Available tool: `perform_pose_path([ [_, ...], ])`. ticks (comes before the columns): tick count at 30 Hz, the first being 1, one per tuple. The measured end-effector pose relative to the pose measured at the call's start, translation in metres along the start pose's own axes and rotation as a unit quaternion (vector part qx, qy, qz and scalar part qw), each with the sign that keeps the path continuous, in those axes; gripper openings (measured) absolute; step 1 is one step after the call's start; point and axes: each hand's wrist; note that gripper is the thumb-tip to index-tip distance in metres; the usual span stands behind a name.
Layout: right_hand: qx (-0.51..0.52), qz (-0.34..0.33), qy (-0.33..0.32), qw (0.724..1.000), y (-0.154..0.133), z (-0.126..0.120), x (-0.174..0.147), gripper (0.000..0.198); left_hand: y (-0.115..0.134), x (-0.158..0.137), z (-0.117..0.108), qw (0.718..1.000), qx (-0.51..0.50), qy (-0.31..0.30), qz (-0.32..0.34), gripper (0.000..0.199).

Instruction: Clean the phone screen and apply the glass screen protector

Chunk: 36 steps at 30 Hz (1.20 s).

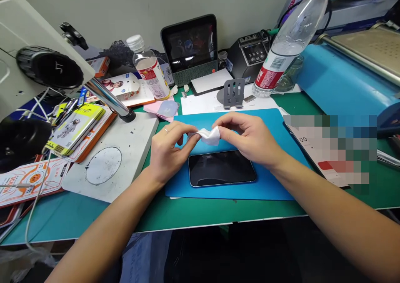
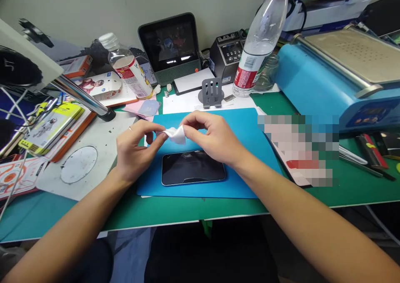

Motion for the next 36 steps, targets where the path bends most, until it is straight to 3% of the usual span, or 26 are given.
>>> perform_pose_path([
  [6, 0.040, 0.014, -0.048, 0.998, -0.004, -0.002, 0.000, 0.015, 0.000, -0.001, 0.002, 1.000, 0.008, -0.003, 0.003, 0.012],
  [13, 0.052, -0.024, -0.082, 0.995, 0.003, 0.001, 0.000, 0.022, -0.005, 0.000, 0.002, 1.000, -0.024, -0.007, 0.013, 0.006],
  [17, -0.018, -0.065, -0.111, 0.992, 0.007, 0.003, 0.000, 0.033, -0.004, 0.000, 0.003, 0.998, -0.064, -0.016, 0.000, 0.006],
  [20, -0.061, -0.059, -0.112, 0.990, 0.008, 0.004, -0.001, 0.036, -0.003, -0.001, 0.005, 0.991, -0.118, -0.029, -0.053, 0.007],
  [24, -0.075, -0.014, -0.087, 0.993, 0.009, 0.006, -0.003, 0.027, -0.002, -0.002, 0.008, 0.967, -0.210, -0.055, -0.138, 0.007],
  [27, -0.081, -0.023, -0.047, 0.995, 0.007, 0.005, -0.002, 0.016, -0.001, -0.001, 0.007, 0.959, -0.238, -0.068, -0.134, 0.011],
  [30, -0.120, -0.051, -0.027, 0.991, 0.004, 0.000, 0.001, 0.007, -0.002, 0.001, 0.003, 0.968, -0.209, -0.023, -0.134, 0.015],
  [33, -0.181, -0.131, -0.094, 0.970, 0.000, -0.002, 0.001, 0.006, -0.005, 0.003, 0.000, 0.970, -0.183, 0.035, -0.156, 0.016],
  [36, -0.285, -0.248, -0.218, 0.900, -0.009, 0.011, -0.004, 0.014, -0.008, 0.003, 0.001, 0.968, -0.164, 0.045, -0.183, 0.017],
])
Point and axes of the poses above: each hand's wrist, its own x-axis towards the middle knuckle, its own z-axis out of the palm, y = z × x, and after that the axes turned 5 degrees about -z, right-handed
